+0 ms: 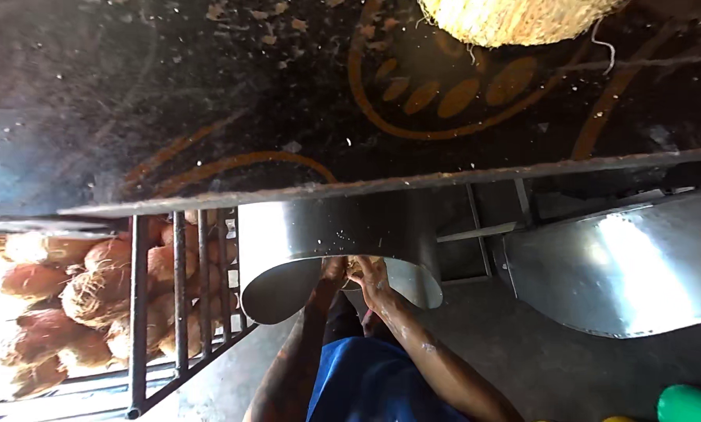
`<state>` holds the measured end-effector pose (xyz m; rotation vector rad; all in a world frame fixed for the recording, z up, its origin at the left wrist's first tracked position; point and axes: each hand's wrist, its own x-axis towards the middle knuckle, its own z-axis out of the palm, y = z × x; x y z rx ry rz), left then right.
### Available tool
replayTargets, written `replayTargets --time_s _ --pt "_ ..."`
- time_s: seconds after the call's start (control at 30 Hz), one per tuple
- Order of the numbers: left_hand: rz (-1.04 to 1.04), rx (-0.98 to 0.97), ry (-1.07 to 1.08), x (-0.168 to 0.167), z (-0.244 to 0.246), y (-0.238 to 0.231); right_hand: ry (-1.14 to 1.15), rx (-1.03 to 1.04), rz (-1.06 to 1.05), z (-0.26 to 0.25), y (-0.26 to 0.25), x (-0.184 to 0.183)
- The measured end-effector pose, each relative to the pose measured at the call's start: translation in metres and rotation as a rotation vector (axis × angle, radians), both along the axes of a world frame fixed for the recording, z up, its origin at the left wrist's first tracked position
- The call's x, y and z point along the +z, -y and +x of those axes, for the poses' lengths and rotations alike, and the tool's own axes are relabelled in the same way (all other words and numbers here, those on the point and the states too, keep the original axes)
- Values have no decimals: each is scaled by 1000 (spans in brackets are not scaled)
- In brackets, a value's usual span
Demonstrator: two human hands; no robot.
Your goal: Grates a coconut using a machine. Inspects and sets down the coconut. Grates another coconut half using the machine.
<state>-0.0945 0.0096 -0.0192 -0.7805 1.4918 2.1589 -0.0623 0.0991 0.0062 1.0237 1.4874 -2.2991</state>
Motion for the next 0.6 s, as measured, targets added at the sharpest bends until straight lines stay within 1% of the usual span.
replayTargets --time_s 0.03,0.07,0.1,0.13,0.17,0.23,0.27,0.3,0.33,0.4,0.6 --pt "63 17 44 5 5 1 -14 23 -14 6 -5 2" --pt "137 25 57 11 8 5 -39 48 -75 10 -10 1" --pt "176 10 28 15 8 10 -65 55 -162 12 -14 -1" --pt "144 -37 -28 21 7 15 -82 39 -244 11 -15 -3" --pt "28 -86 -92 29 6 15 -87 9 -290 10 -15 -4" --pt "-293 -166 -148 41 -6 9 -92 -50 -281 0 -13 -5" --pt "-455 -206 -153 40 -9 3 -83 -59 -292 -2 -13 -8" --pt "-573 -226 -142 35 -10 -2 -77 -47 -326 -2 -14 -12" --pt "-637 -233 -140 31 -12 -5 -83 -39 -347 -3 -14 -15" --pt "-656 -220 -140 27 -9 -7 -82 -24 -344 2 -14 -20" --pt "-510 -181 -142 26 -1 -2 -54 28 -232 3 -12 -21"
